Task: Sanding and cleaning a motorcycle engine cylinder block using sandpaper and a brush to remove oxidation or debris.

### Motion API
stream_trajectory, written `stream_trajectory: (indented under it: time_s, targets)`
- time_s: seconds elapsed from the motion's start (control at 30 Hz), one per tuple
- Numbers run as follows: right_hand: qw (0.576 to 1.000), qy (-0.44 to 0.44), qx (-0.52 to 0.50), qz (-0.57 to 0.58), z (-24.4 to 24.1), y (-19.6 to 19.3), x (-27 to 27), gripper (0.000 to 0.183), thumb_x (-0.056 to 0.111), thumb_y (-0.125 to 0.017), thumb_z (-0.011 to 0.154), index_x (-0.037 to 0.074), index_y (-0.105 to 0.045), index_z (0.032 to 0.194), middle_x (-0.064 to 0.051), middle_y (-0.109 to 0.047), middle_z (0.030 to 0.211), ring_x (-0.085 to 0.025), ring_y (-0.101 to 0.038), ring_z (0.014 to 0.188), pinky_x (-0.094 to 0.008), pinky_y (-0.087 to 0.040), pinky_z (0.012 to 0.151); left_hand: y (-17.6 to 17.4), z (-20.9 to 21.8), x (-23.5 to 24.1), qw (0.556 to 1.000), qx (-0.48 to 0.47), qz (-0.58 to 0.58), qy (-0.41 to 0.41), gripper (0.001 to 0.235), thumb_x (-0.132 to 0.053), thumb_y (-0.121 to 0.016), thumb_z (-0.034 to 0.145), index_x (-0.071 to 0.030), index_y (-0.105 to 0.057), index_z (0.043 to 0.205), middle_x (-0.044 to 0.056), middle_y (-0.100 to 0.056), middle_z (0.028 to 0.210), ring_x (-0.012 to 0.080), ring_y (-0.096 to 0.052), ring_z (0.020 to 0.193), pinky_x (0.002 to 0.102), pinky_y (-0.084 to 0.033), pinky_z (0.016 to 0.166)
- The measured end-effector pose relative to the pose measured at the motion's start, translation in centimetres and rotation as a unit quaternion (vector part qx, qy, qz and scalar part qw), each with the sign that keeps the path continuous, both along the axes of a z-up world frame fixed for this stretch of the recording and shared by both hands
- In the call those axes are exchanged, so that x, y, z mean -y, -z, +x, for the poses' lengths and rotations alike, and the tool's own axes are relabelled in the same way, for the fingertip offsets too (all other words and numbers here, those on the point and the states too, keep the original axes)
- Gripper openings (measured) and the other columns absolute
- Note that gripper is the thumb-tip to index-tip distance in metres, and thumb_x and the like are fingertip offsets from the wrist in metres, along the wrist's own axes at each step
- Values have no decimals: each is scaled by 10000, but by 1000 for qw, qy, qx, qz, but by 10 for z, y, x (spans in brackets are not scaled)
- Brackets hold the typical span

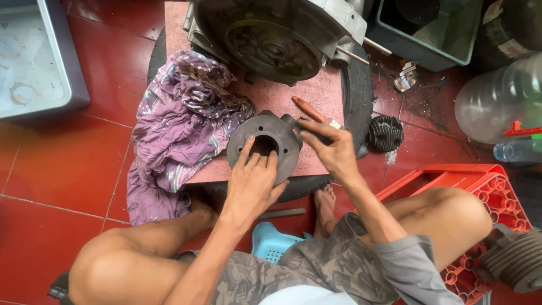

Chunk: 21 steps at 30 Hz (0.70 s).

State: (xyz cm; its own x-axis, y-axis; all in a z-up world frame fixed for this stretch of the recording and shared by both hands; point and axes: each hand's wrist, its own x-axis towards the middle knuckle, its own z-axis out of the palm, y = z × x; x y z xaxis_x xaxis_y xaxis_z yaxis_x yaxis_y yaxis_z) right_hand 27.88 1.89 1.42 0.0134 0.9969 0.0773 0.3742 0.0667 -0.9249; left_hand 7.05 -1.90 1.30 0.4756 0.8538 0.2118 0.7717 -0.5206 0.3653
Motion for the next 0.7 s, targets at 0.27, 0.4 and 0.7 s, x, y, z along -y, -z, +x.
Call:
stream_trajectory:
  time_s: [0.27,0.4,0.7]
  targets:
    - [999,47,-2,-10,-29,20,23,204,151,-812,900,192,-821,1099,-90,-801,988,-194,-728,1004,-333,-566,890,-4,0,2,1000,-25,-8,3,670,-386,-849,721,74,-668,1174,226,-755,910,334,-733,972,501,-195,1271]
    - [986,159,-50,5,-54,6,51,197,76,-799,891,132,-817,1079,-84,-805,1001,-133,-684,1019,-298,-559,900,5,1,2,1000,-27,12,-1,696,-383,-866,683,72,-666,1171,215,-750,893,332,-727,954,502,-188,1277]
    - [988,151,6,36,-54,7,50,244,100,-842,859,192,-820,1084,-50,-807,970,-127,-686,1023,-292,-559,866,3,3,3,999,-26,24,-10,720,-379,-889,649,76,-664,1160,216,-743,877,328,-728,931,505,-198,1279]
